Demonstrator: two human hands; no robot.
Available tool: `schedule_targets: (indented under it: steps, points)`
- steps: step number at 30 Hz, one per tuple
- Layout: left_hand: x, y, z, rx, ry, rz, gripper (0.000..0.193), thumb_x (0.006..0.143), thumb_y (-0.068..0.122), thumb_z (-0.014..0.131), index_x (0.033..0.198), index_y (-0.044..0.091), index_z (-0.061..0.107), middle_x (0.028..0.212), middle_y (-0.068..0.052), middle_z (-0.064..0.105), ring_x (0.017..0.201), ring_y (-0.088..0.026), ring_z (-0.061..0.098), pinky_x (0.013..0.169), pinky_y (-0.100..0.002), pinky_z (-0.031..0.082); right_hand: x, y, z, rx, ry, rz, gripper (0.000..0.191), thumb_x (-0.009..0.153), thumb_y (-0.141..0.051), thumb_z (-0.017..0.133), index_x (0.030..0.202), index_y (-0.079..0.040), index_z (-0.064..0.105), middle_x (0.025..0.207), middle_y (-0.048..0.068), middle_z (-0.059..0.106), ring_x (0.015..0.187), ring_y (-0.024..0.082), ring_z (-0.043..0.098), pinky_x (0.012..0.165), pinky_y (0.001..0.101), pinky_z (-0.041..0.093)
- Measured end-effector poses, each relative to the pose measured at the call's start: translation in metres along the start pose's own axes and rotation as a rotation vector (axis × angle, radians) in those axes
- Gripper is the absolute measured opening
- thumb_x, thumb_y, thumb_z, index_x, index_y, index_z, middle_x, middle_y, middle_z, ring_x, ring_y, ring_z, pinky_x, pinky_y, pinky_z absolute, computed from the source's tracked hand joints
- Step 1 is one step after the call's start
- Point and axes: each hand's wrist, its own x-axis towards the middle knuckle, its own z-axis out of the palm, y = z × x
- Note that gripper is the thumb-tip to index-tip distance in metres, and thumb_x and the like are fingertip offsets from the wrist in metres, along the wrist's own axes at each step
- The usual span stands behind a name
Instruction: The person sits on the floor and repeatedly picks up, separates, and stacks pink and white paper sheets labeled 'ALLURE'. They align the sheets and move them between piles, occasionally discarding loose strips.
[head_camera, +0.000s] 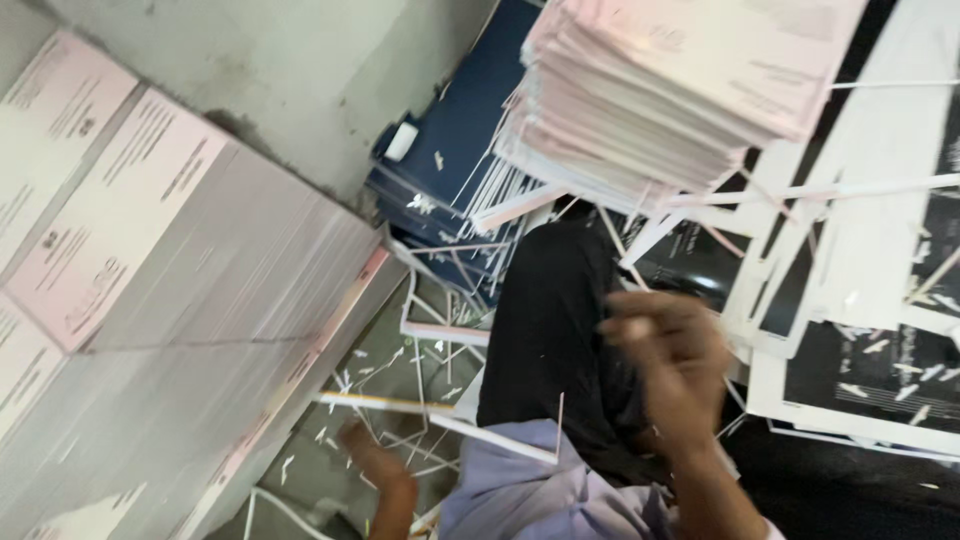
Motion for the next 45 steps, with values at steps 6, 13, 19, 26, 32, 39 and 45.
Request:
schedule_targets:
  steps: [6, 13, 19, 26, 32, 39, 45]
  points:
    - [-0.104, 0.078, 0.227, 0.533, -1.087, 1.105, 0.050, 0.098, 0.020, 0.072, 0.139, -0.001, 0.054, 0.139, -0.021, 0.058, 0.135, -0.036, 0.056, 0.116, -0.045, 0.044, 0.086, -0.008, -0.076, -0.308, 0.302, -0.283, 0.023, 0.112, -0.003, 0.057, 0.133, 0.006, 0.055, 0.133, 0.027, 0.065, 0.119, 0.030, 0.071, 0.101, 0.0373, 0.065]
    - [-0.163, 0.198, 0.427, 0.809, -1.199, 1.437, 0.104, 0.073, 0.040, 0.095, 0.153, 0.006, 0.039, 0.165, -0.019, 0.024, 0.153, -0.043, 0.021, 0.125, -0.056, 0.020, 0.153, -0.020, -0.095, -0.139, 0.246, -0.220, 0.051, 0.116, -0.016, 0.049, 0.157, 0.010, 0.032, 0.160, 0.034, 0.039, 0.147, 0.040, 0.055, 0.118, 0.0431, 0.054]
    - [-0.167, 0.201, 0.450, 0.965, -1.331, 1.175, 0.107, 0.064, 0.041, 0.094, 0.150, 0.007, 0.041, 0.161, -0.016, 0.033, 0.150, -0.035, 0.029, 0.123, -0.050, 0.024, 0.183, -0.033, -0.068, -0.107, 0.200, -0.081, 0.058, 0.109, -0.022, 0.040, 0.155, 0.011, 0.028, 0.160, 0.030, 0.035, 0.149, 0.039, 0.040, 0.124, 0.0425, 0.038]
    - [-0.165, 0.205, 0.458, 0.923, -1.366, 1.090, 0.089, 0.069, 0.035, 0.088, 0.144, 0.004, 0.051, 0.154, -0.017, 0.047, 0.143, -0.032, 0.044, 0.117, -0.046, 0.035, 0.180, -0.029, -0.050, -0.053, 0.208, -0.108, 0.055, 0.111, -0.021, 0.040, 0.153, 0.013, 0.031, 0.158, 0.033, 0.039, 0.150, 0.038, 0.042, 0.125, 0.0435, 0.038]
    - [-0.169, 0.210, 0.459, 0.879, -1.427, 1.194, 0.080, 0.077, 0.037, 0.087, 0.141, 0.002, 0.057, 0.157, -0.019, 0.046, 0.147, -0.034, 0.041, 0.118, -0.047, 0.039, 0.178, -0.031, -0.053, -0.163, 0.195, -0.134, 0.061, 0.108, -0.029, 0.044, 0.154, 0.011, 0.034, 0.155, 0.033, 0.046, 0.150, 0.037, 0.046, 0.124, 0.0434, 0.041]
    - [-0.173, 0.200, 0.464, 0.905, -1.443, 1.072, 0.057, 0.089, 0.040, 0.073, 0.134, 0.006, 0.064, 0.160, -0.017, 0.040, 0.152, -0.035, 0.032, 0.108, -0.044, 0.050, 0.173, -0.023, -0.057, -0.433, 0.187, -0.237, 0.059, 0.111, -0.045, 0.045, 0.145, 0.002, 0.056, 0.165, 0.031, 0.035, 0.155, 0.043, 0.033, 0.124, 0.0556, 0.035]
    - [-0.167, 0.197, 0.474, 0.988, -1.401, 1.354, 0.042, 0.098, 0.025, 0.066, 0.135, 0.006, 0.066, 0.160, -0.014, 0.045, 0.153, -0.035, 0.033, 0.124, -0.056, 0.029, 0.170, -0.015, -0.064, -0.626, 0.150, -0.331, 0.057, 0.110, -0.051, 0.048, 0.126, 0.001, 0.066, 0.160, 0.029, 0.044, 0.154, 0.045, 0.036, 0.122, 0.0609, 0.038]
